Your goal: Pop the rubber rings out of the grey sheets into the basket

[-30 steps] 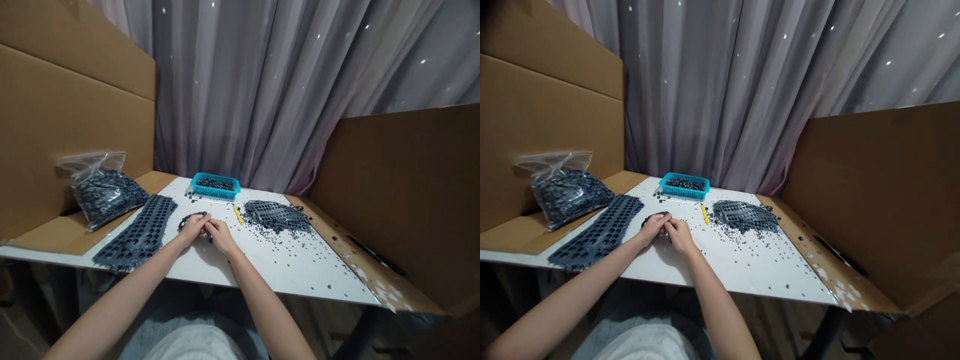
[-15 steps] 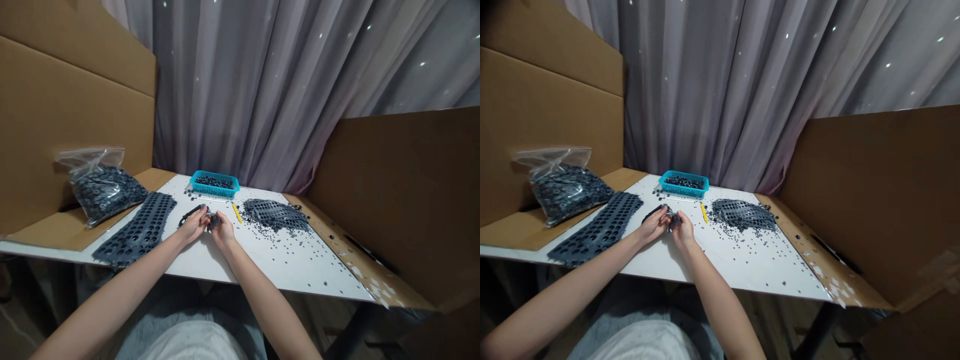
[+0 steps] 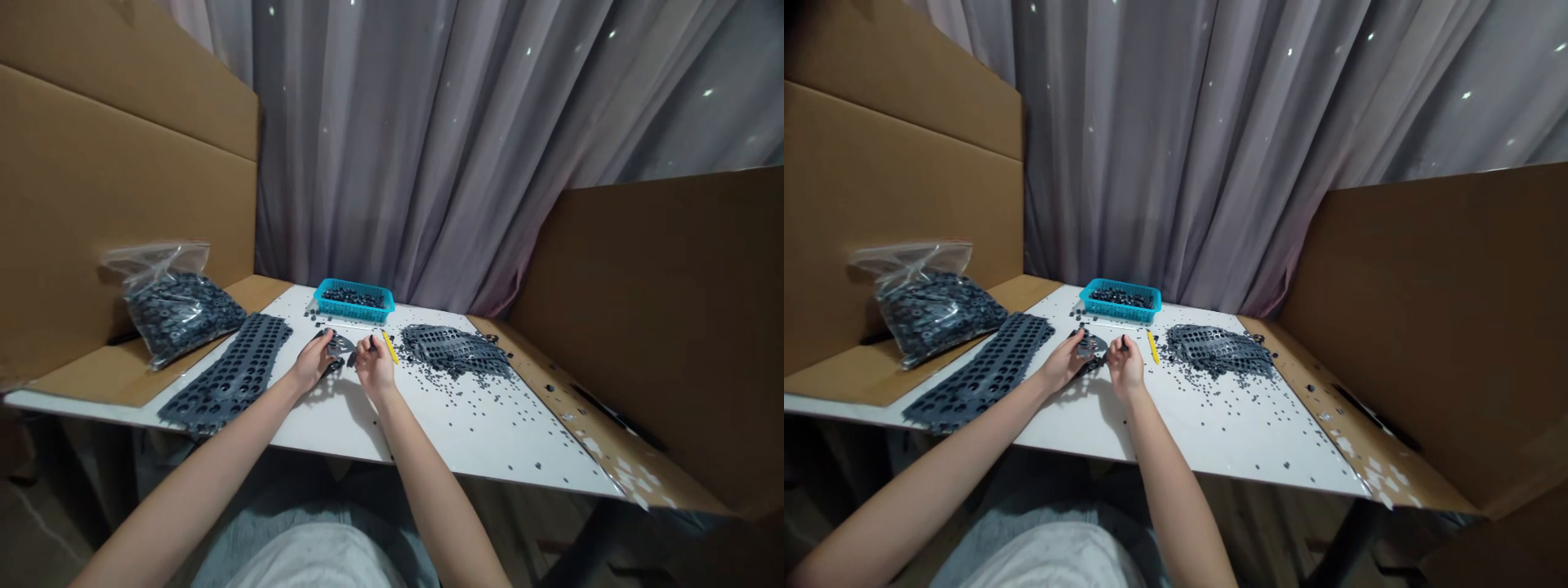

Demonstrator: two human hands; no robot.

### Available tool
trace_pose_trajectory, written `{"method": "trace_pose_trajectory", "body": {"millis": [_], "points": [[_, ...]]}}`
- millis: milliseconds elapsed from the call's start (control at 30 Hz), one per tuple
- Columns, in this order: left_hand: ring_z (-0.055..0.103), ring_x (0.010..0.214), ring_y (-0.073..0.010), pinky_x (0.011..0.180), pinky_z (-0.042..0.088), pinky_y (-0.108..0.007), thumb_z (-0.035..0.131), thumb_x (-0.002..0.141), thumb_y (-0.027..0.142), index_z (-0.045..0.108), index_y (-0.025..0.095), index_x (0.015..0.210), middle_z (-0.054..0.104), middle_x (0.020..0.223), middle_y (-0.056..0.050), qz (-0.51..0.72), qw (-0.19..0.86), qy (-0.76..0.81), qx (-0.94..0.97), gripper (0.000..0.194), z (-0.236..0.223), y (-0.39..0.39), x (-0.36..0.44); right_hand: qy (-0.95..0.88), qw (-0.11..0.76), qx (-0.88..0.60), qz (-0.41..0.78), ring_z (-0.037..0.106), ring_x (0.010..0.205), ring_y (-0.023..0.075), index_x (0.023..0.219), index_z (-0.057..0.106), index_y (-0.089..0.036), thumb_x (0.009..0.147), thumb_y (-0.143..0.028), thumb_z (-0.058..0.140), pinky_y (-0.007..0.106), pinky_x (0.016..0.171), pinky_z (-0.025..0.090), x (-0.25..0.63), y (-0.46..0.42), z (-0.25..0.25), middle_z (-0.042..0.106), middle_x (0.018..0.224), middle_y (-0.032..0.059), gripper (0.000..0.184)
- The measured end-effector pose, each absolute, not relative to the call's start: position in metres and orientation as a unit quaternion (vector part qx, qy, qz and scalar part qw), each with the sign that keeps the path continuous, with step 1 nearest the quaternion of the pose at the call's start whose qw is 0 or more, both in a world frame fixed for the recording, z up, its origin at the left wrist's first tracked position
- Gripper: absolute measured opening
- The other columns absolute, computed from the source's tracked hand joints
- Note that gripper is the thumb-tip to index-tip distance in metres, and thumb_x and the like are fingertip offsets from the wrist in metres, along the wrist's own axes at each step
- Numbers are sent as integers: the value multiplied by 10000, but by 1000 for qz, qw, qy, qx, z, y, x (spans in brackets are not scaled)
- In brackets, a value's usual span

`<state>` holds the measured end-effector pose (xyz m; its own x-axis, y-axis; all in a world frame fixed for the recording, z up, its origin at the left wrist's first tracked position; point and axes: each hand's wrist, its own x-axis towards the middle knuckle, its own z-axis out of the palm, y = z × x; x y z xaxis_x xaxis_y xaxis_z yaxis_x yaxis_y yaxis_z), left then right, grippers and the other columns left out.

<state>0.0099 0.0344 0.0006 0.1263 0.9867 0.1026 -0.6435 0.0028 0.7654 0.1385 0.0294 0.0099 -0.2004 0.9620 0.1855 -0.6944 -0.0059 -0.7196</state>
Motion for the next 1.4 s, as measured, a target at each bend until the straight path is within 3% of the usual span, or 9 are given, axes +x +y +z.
{"method": "trace_pose_trajectory", "body": {"millis": [400, 867, 1400], "points": [[596, 600, -125, 619, 451, -217, 690, 720, 343, 620, 115, 680, 650, 643, -25, 618, 640, 266, 371, 242, 3, 30, 10, -380, 638, -180, 645, 178, 445, 104, 587, 313, -206, 877, -420, 398, 243, 473, 261, 162, 25, 19, 186, 526, -63, 371], [579, 535, -108, 559, 463, -208, 683, 720, 325, 597, 127, 689, 631, 600, 3, 625, 641, 301, 329, 219, -2, 36, 5, -332, 628, -110, 695, 128, 476, 123, 543, 244, -199, 925, -547, 190, 256, 485, 246, 180, 23, 23, 155, 504, -54, 520], [592, 559, -113, 586, 469, -213, 655, 738, 324, 588, 126, 699, 632, 611, -2, 615, 635, 327, 334, 213, -6, 40, 4, -268, 620, -46, 736, 73, 483, 110, 500, 175, -172, 912, -526, 333, 220, 459, 234, 177, 25, 17, 112, 494, -64, 566]]}}
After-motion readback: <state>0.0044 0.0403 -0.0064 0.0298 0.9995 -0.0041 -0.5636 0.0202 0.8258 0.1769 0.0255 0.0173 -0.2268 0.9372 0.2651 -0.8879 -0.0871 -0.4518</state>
